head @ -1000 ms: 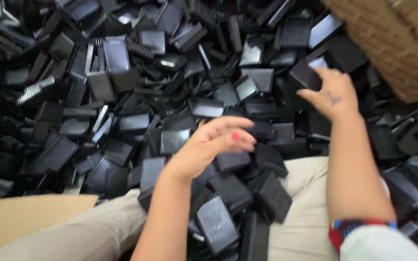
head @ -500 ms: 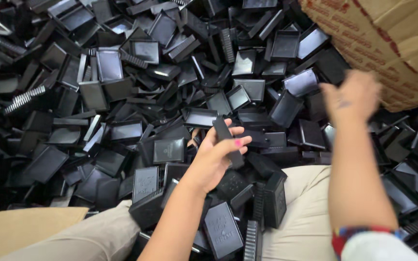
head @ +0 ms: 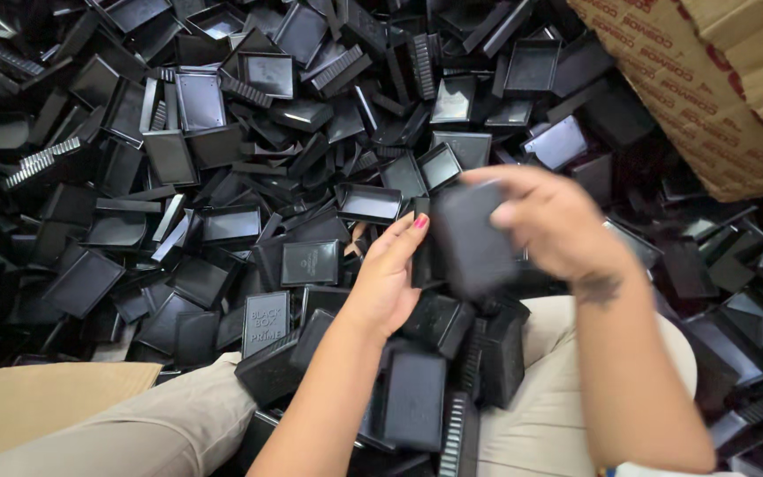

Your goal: The person sits on the floor and repeatedly picks up two types of black plastic components from a large pile. They align and press the parts together by hand, then place the assembled units back into the pile. The process continues with one-at-a-time handling throughout the clip.

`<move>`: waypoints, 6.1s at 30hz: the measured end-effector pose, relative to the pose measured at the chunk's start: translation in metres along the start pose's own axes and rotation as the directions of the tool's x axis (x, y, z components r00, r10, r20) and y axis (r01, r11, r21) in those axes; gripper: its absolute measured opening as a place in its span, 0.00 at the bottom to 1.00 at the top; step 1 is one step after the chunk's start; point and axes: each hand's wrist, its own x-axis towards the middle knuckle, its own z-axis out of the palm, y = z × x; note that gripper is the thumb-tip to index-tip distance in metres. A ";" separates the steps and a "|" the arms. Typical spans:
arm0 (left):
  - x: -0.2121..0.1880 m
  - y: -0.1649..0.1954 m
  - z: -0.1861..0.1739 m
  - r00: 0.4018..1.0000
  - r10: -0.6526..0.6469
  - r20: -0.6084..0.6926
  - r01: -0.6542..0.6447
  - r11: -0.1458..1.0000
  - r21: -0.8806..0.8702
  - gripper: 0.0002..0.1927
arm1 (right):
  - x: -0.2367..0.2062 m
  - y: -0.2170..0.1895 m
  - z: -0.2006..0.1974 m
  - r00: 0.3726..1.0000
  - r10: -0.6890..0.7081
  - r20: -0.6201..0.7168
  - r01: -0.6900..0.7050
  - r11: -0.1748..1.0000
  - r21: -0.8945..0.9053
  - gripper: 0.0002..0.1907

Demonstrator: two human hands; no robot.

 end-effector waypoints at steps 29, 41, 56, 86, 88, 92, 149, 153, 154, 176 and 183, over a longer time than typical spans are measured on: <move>-0.024 -0.022 0.053 0.979 0.036 0.200 -0.187 0.551 0.813 0.40 | -0.018 0.050 0.050 0.926 -0.330 -0.182 0.252 0.902 -0.350 0.20; 0.069 0.095 0.006 0.927 0.375 -0.024 0.196 -0.426 0.883 0.29 | -0.042 0.013 0.043 0.832 0.238 0.502 0.001 0.903 -0.429 0.28; 0.140 0.077 -0.025 0.867 0.450 0.212 0.218 -0.727 0.651 0.16 | 0.032 0.071 -0.038 0.885 -0.249 -0.393 -0.157 0.636 -0.756 0.23; -0.007 -0.019 0.026 0.715 0.674 0.187 -0.308 0.064 0.949 0.31 | -0.004 0.080 0.087 0.851 -0.490 -0.187 0.313 0.760 -0.570 0.32; -0.008 -0.019 0.021 0.718 0.672 0.182 -0.361 0.136 0.923 0.32 | -0.007 0.072 0.093 0.882 -0.423 -0.207 0.202 0.737 -0.646 0.32; -0.002 -0.016 0.017 0.786 0.602 -0.137 -0.121 0.368 0.922 0.36 | -0.011 0.057 0.103 0.931 -0.239 -0.277 -0.041 0.684 -0.729 0.32; 0.128 0.068 0.022 0.914 0.328 -0.239 0.390 -0.547 0.740 0.42 | 0.027 0.070 0.001 0.882 -0.430 -0.195 -0.194 0.047 -0.980 0.24; 0.125 0.057 0.002 0.842 0.532 -0.086 0.450 -0.606 0.656 0.20 | 0.036 0.075 -0.004 0.829 -0.498 -0.256 -0.238 0.101 -0.966 0.13; 0.122 0.058 -0.002 0.829 0.548 -0.110 0.488 -0.614 0.620 0.25 | 0.037 0.075 -0.007 0.797 -0.493 -0.349 -0.217 0.307 -0.927 0.14; 0.015 0.004 0.002 0.969 0.228 -0.094 -0.143 0.829 0.541 0.30 | 0.020 0.081 0.057 0.913 -0.373 -0.166 0.257 0.840 -0.477 0.27; 0.017 0.010 -0.011 0.978 0.174 -0.119 -0.109 0.900 0.422 0.30 | 0.014 0.059 0.073 0.940 -0.318 -0.121 0.262 0.904 -0.339 0.36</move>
